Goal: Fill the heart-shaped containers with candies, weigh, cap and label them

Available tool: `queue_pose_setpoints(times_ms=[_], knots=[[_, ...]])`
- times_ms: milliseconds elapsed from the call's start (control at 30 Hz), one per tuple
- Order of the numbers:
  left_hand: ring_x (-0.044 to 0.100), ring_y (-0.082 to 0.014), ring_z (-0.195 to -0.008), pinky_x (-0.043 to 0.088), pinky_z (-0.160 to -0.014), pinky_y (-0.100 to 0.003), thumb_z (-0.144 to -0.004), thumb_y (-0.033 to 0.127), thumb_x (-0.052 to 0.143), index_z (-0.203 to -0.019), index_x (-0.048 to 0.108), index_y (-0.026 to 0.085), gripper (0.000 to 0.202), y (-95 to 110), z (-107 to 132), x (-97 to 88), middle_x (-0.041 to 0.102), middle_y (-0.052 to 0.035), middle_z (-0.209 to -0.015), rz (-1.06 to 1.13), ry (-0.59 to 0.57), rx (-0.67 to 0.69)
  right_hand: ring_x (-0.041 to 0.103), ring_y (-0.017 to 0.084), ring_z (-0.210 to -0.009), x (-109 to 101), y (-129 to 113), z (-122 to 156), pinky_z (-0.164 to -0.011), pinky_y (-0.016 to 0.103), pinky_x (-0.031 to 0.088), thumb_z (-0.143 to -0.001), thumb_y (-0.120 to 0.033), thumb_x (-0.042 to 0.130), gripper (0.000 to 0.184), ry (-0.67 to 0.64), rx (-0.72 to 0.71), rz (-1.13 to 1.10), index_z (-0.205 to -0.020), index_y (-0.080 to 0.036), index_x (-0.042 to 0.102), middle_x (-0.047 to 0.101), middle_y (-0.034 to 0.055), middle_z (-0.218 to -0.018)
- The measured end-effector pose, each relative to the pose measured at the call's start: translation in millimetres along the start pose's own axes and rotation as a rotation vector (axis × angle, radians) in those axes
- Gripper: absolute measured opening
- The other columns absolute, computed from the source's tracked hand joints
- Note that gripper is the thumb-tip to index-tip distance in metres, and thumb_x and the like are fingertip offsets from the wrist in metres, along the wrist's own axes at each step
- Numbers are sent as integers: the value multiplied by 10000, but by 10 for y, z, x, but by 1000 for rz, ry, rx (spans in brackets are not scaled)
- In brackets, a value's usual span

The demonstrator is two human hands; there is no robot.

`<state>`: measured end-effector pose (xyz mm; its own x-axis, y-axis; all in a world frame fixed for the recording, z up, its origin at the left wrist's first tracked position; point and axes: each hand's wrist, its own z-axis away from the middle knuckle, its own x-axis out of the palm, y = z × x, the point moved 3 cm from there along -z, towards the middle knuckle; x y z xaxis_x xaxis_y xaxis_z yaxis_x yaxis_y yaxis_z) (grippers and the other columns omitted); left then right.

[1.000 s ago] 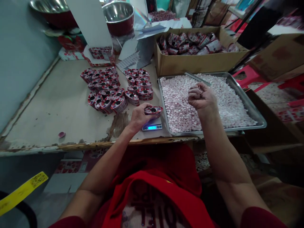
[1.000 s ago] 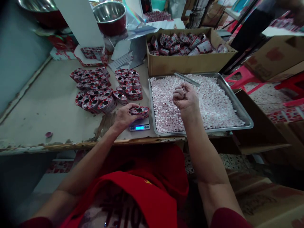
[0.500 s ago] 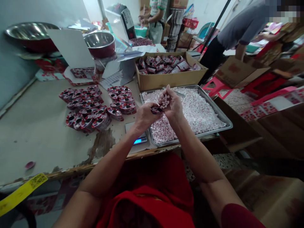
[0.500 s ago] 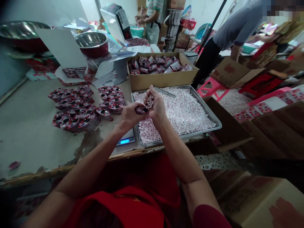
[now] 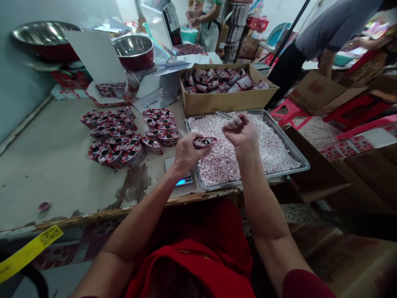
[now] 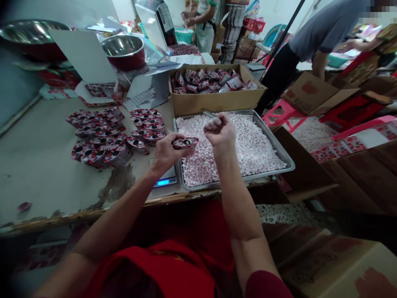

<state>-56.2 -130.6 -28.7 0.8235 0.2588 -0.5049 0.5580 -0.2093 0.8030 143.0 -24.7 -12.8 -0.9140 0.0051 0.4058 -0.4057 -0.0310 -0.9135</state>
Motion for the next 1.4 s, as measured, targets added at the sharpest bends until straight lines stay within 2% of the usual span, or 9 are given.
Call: queue_pose_setpoints(times_ms=[167,267,467,600,667,933,1067,1233,1400], knots=[[740,-203,-906,573,-833,-306,-681,363,937,-1072,749,217,458,-480,367,-449,790,-8,-1019,55,31,-148,497,109,-572,-657,84,-207,-525,245,523,-911,-160,577,335,214,149,16,-669,-241,360,421,-25,-691],[751,-209,-921,587,-865,-326,-661,334,946,-1077,751,219,474,-779,553,-533,793,-4,-1000,100,-3,-242,584,100,-629,-710,121,-119,-534,213,585,-850,-6,530,277,273,219,-49,-716,-232,442,513,-1,-801],[726,-231,-1065,588,-960,-386,-669,314,951,-1273,705,225,658,-931,715,-707,766,-77,-1186,86,69,-125,627,60,-593,-68,152,338,-471,100,560,-828,40,617,264,-2,501,32,-953,-191,640,688,24,-875],[741,-225,-1001,598,-929,-387,-820,383,840,-1154,750,224,381,-911,825,-1044,784,-70,-1110,19,87,-140,422,26,-395,412,354,527,-287,104,320,-822,-97,823,170,-361,660,184,-908,-148,686,623,-13,-655],[744,-223,-980,604,-933,-388,-833,381,821,-1109,754,215,329,-881,871,-1211,785,-66,-1077,11,131,-158,423,31,-395,584,473,535,-292,116,303,-764,-92,882,216,-490,678,227,-867,-141,698,620,-12,-613],[738,-239,-1012,624,-989,-433,-861,341,811,-1099,724,265,264,-729,877,-1505,762,-38,-1066,22,201,-135,749,193,-708,918,494,421,-558,280,646,-691,125,755,369,-511,634,208,-906,-174,730,764,54,-772],[725,-238,-1026,609,-995,-425,-829,337,835,-1114,728,265,314,-781,834,-1493,761,-36,-1104,37,166,-141,729,180,-638,989,433,448,-518,273,620,-708,54,835,302,-532,613,290,-897,-159,735,736,39,-715],[712,-236,-1028,582,-972,-413,-776,305,863,-1164,726,238,417,-884,784,-1413,754,-49,-1105,51,83,-157,602,96,-489,1125,428,459,-405,198,449,-706,-89,927,229,-654,443,653,-783,-176,730,653,-24,-593],[698,-232,-1059,558,-991,-399,-747,257,874,-1216,704,233,499,-962,795,-1292,744,-54,-1165,44,5,-149,623,109,-530,1287,446,442,-486,235,506,-666,-250,985,245,-850,257,869,-746,-187,762,665,-14,-595]])
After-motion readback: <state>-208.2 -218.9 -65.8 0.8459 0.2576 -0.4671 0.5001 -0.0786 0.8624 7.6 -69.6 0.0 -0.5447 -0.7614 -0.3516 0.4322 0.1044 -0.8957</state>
